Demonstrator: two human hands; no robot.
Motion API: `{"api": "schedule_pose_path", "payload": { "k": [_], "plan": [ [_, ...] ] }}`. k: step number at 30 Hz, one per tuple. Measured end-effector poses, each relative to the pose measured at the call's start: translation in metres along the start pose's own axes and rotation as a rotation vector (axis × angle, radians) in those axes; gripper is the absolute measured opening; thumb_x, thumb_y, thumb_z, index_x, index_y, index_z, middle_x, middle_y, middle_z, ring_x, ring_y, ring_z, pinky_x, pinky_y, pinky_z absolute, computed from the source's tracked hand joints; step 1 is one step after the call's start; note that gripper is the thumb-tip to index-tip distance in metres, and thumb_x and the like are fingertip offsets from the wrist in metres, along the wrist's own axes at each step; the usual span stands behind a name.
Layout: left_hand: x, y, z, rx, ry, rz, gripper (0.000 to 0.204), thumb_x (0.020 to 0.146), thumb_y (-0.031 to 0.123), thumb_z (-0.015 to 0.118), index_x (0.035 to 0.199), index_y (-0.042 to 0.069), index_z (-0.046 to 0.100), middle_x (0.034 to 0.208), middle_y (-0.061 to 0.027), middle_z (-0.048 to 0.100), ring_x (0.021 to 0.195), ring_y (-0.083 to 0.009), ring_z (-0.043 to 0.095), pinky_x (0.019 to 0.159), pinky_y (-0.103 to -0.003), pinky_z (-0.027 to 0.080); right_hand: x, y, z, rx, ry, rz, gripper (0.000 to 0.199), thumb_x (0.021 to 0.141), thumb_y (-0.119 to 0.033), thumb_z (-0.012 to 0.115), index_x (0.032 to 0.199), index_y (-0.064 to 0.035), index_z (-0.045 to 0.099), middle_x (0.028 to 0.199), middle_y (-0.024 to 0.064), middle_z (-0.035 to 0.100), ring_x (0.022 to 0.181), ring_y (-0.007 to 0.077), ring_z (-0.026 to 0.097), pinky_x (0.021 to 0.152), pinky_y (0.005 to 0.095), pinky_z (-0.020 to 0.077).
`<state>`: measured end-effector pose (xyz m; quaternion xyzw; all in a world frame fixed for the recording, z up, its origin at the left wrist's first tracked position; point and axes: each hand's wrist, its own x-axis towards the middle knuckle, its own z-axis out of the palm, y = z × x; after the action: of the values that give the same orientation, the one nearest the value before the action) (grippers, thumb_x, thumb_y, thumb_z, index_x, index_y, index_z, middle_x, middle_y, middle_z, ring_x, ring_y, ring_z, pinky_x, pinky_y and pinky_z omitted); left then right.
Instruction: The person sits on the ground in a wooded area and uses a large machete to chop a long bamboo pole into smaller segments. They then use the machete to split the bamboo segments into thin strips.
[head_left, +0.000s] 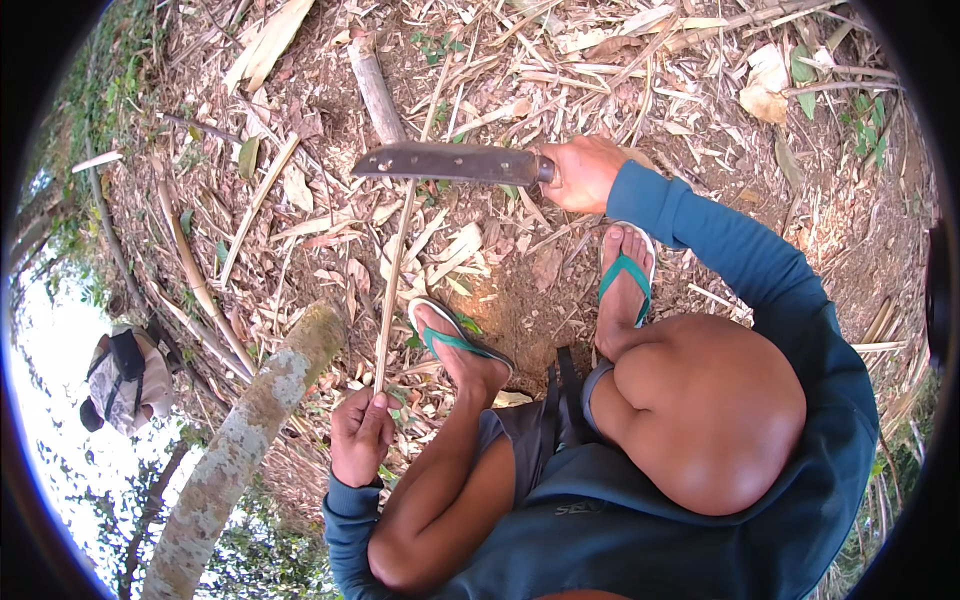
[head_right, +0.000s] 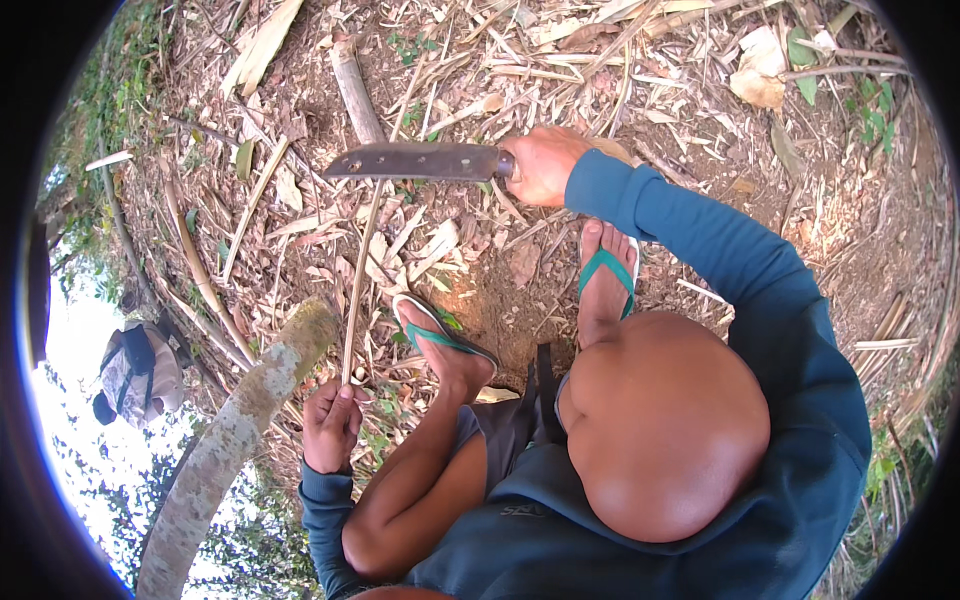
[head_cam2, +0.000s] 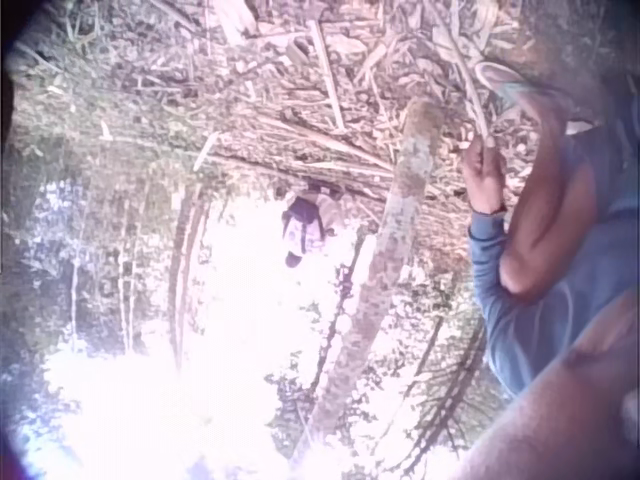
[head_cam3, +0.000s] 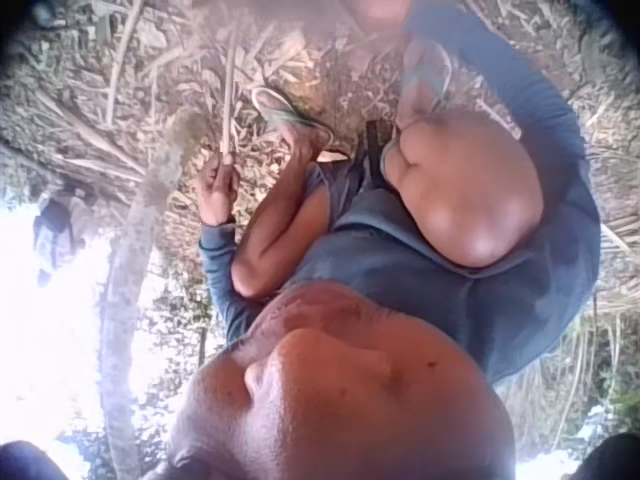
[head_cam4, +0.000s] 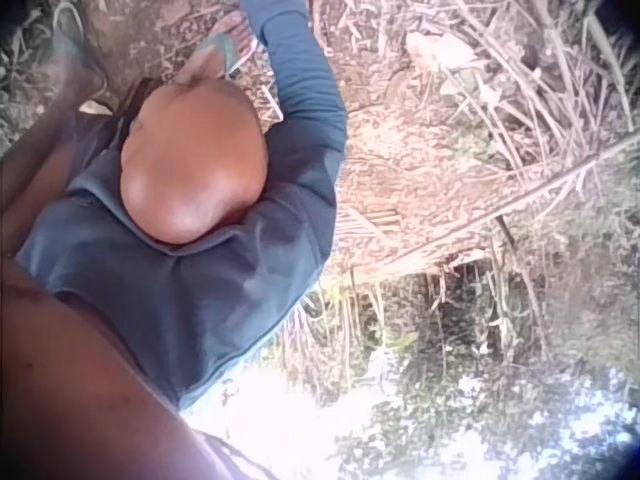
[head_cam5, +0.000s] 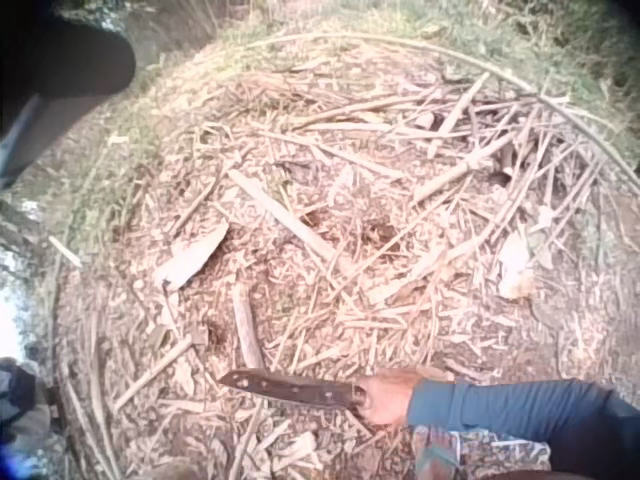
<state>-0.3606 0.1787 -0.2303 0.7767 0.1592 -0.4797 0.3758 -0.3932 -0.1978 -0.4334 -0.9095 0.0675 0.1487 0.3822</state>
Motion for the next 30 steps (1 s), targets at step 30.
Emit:
{"api": "schedule_pose_path", "payload": {
  "k": [30],
  "plan": [
    [0.003,0.008,-0.011,-0.292,-0.155,-0.178,0.030,0.104,0.022,0.044,0.090,-0.001,0.056,0.051,0.0002,0.042,0.034,-0.0059,0.028,0.032,-0.022,0.022,-0.010,0.011,0.014,0.013,-0.109,-0.162,0.026,0.072,-0.023,0.066,0.091,-0.0051,0.062,0.063,0.0192,0.061,0.065,0.0378,0.065,0.058,0.0487,0.0504]
  ]
}}
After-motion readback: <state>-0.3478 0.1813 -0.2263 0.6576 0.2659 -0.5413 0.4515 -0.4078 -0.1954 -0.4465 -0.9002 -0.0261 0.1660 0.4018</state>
